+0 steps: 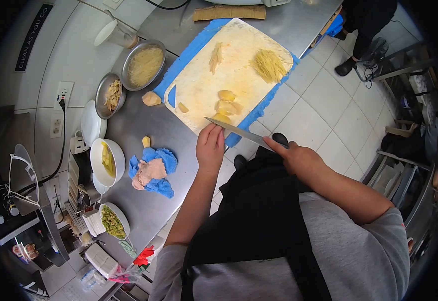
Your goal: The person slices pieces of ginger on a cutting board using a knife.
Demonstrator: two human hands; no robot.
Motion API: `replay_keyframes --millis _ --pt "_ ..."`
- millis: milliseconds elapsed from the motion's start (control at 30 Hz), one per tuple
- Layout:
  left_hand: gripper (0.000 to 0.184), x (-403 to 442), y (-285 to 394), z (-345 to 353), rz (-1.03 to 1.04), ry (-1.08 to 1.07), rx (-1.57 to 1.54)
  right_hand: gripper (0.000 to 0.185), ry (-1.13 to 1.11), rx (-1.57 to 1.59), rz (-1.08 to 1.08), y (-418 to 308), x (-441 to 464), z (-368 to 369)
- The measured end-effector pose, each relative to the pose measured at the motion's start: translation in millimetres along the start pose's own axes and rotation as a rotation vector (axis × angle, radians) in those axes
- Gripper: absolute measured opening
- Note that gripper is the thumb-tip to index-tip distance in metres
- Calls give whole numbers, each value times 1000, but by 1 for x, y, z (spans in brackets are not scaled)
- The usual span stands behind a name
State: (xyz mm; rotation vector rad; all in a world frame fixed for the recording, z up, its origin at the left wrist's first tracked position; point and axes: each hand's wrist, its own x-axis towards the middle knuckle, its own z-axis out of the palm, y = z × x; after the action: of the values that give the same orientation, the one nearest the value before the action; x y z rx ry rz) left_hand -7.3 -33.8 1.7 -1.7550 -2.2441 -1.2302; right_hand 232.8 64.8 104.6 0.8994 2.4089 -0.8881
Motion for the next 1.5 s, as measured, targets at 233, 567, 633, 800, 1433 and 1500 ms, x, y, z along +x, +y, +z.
replay_keyframes --millis 233,567,633,800,1433,1500 --pt "18 2 3 -1 2 -1 -15 72 83 -3 -30 -8 30 14" --pt "17 2 2 0 2 0 -12 71 -52 -1 56 -1 5 -2" --pt "16 3 2 0 12 4 -14 75 -2 26 5 -3 22 4" --pt "17 4 2 0 39 11 3 74 43 19 -16 -21 48 -1" --pt "12 84 8 -33 -60 -464 144 64 77 99 -39 -25 47 -5" --pt "11 90 8 -29 -38 -473 186 63 73 104 -30 -26 45 -7"
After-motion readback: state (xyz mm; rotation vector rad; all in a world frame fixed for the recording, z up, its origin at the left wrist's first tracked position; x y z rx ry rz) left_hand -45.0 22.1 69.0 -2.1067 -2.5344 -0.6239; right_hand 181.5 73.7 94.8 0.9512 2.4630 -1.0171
